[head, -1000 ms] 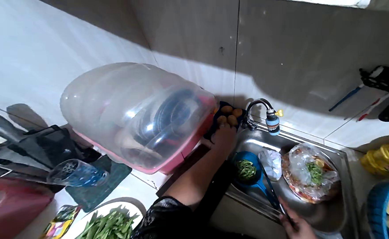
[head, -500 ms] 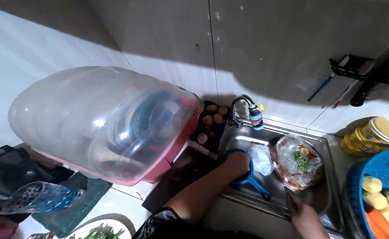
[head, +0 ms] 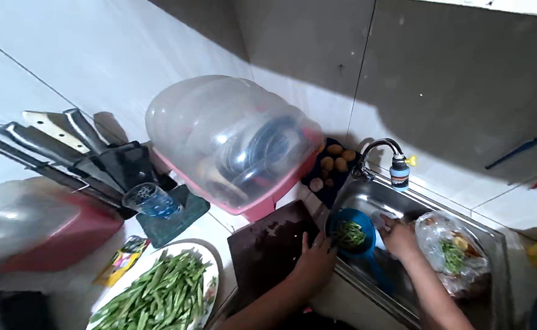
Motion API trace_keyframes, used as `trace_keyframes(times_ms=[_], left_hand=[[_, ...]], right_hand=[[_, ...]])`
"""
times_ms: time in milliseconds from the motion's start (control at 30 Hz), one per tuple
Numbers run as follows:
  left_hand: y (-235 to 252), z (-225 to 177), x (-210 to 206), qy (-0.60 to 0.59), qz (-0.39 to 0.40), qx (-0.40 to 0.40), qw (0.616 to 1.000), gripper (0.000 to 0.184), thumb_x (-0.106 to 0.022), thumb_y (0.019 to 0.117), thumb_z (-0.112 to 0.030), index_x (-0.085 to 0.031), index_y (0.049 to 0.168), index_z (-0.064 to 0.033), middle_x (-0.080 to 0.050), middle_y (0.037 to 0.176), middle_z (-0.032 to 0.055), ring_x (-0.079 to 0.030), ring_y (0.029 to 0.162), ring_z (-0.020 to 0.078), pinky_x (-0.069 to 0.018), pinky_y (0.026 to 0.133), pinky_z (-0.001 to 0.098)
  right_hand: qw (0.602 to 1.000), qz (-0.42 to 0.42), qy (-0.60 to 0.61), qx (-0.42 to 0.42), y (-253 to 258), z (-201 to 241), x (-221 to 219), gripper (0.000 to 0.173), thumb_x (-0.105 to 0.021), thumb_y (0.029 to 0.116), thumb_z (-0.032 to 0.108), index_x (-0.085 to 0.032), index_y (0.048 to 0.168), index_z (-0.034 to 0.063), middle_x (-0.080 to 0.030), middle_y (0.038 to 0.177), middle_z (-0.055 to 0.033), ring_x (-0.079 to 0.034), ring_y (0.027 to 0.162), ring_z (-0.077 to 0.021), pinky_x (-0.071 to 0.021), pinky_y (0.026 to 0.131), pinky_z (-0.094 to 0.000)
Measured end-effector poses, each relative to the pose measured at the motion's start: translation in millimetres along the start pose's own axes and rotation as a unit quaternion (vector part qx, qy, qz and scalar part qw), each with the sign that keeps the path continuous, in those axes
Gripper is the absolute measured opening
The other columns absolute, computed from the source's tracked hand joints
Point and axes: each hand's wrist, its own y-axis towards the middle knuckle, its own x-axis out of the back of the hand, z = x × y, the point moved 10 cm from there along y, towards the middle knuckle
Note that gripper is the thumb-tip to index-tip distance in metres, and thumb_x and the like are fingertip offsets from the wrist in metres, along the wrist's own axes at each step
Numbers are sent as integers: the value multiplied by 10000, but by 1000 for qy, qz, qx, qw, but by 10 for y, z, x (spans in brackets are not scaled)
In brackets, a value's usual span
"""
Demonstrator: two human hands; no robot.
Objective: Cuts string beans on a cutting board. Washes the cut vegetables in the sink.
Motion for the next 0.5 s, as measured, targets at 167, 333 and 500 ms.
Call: trace_keyframes(times_ms=[167, 333, 500], left_hand=[[-433, 297, 153, -31, -53, -3, 998, 339, -588, 960, -499, -631, 1294, -467, -584, 1405, -161, -405, 1460, 171, -198, 1210, 708], [-538, 406, 167, -65, -40, -39, 996, 422, -602, 941, -476, -591, 1363, -479, -536, 1457, -213, -330, 1504, 134, -169, 1240, 672], [-510, 478, 47, -82, -37, -28, 996, 464, -566, 954, -528, -545, 1415, -485, -480, 1512, -241, -267, 1532, 109, -134, 1256, 651]], right_hand=[[942, 12, 318, -110, 934, 338, 116, 630, -595, 964, 562, -463, 1488, 239, -697, 1119, -105, -719, 858, -272, -626, 677, -538], [779, 152, 590, -148, 1416, 873, -148, 563, -489, 1033, 534, -502, 1439, 144, -669, 1268, -143, -702, 1077, -316, -617, 864, -523], [886, 140, 426, -117, 1620, 1160, 17, 472, -606, 1018, 379, -576, 1337, 31, -686, 1071, -193, -707, 846, -278, -618, 730, -447]])
